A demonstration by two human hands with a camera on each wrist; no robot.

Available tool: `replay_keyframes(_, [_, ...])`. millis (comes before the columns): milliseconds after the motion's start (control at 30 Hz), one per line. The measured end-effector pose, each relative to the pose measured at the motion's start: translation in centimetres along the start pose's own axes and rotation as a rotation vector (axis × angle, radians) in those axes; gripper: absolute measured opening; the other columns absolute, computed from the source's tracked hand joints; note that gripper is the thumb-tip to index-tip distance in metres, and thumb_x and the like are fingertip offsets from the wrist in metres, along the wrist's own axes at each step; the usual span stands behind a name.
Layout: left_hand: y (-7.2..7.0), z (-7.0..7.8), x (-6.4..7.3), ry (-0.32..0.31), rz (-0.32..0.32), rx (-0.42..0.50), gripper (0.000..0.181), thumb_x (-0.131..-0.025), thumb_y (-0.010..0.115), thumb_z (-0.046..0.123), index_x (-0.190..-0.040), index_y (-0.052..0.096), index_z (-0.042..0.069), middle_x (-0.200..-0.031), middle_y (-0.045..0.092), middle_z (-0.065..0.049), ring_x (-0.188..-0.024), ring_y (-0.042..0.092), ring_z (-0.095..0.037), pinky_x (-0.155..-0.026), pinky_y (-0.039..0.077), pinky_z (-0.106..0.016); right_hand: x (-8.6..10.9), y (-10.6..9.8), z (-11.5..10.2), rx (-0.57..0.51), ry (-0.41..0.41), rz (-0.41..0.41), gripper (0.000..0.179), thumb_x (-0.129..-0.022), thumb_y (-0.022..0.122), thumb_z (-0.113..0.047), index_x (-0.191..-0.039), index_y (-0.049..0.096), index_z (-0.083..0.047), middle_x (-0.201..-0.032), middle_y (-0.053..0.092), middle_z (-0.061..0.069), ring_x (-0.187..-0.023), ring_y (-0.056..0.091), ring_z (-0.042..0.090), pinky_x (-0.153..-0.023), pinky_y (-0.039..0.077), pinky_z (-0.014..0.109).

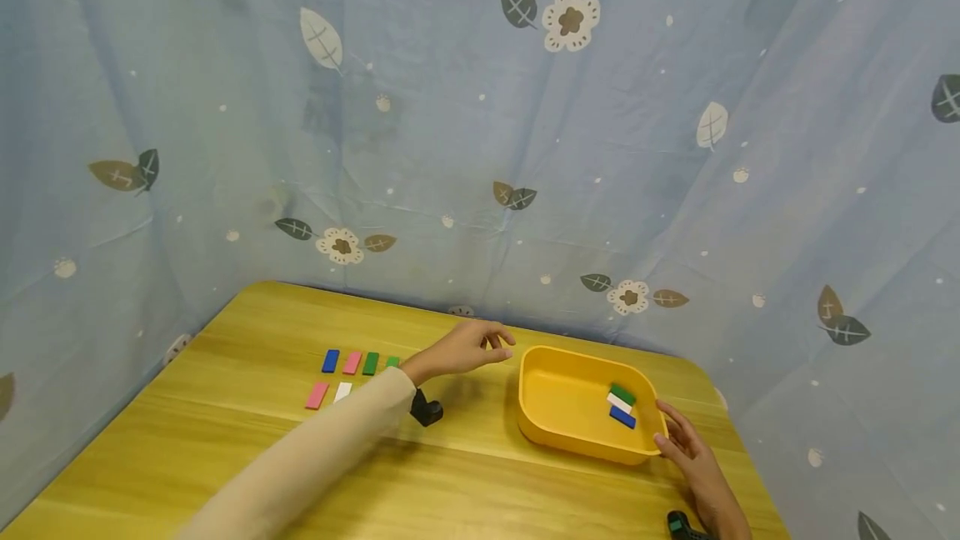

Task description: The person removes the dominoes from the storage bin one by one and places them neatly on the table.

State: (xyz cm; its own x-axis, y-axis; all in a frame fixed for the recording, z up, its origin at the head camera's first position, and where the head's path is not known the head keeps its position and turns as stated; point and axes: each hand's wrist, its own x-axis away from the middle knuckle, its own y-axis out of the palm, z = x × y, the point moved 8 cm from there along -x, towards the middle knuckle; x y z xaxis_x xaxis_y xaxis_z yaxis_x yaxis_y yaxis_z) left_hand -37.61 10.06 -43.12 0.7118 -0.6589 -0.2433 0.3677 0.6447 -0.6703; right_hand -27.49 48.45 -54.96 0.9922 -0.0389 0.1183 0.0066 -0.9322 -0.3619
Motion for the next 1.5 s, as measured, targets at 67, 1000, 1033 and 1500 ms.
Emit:
replay_keyframes(67, [0.5,0.4,-0.8,0.012,-0.014,0.004,0.028,-0.096,0.057,0.036,-0.118,0.064,0.02,-0.104,0.064,0.011,-0.09,0.06,-0.006,-0.074,0.05,-0.026,0.0,-0.1,0.1,-0.004,-0.001,0.005,0.059,-0.097,0.052,-0.042,-0.15,0.025,-0.034,-0.153,0.023,0.011,-0.11,0.042,-0.008,-0.089,0.045,0.039])
replay_keyframes(1000, [7.5,3.6,-9.6,0.025,-0.088,0.068,0.022,-0.096,0.06,0.028,-0.113,0.066,0.015,-0.094,0.065,0.008,-0.08,0.06,-0.004,-0.069,0.049,-0.021,0.4,-0.6,0.5,-0.025,-0.04,0.024,0.057,-0.099,0.052,-0.035,-0.15,0.027,-0.034,-0.153,0.024,0.012,-0.128,0.039,0.01,-0.094,0.045,0.041])
replay_keyframes(1033, [7.6,3.7,-9.7,0.027,-0.092,0.072,0.022,-0.096,0.06,0.028,-0.113,0.066,0.015,-0.095,0.065,0.008,-0.08,0.061,-0.004,-0.07,0.05,-0.021,0.3,-0.6,0.4,-0.025,-0.038,0.025,0.057,-0.099,0.052,-0.036,-0.149,0.027,-0.035,-0.153,0.024,0.011,-0.132,0.036,0.017,-0.095,0.044,0.043])
replay_keyframes(1500, [9.6,5.1,-11.7,0.017,-0.106,0.116,0.02,-0.095,0.06,0.027,-0.11,0.067,0.016,-0.09,0.066,0.006,-0.076,0.061,-0.007,-0.067,0.049,-0.021,-0.4,-0.2,0.1,-0.029,-0.046,0.019,0.055,-0.099,0.052,-0.035,-0.148,0.029,-0.038,-0.149,0.032,0.005,-0.124,0.04,0.006,-0.103,0.033,0.05])
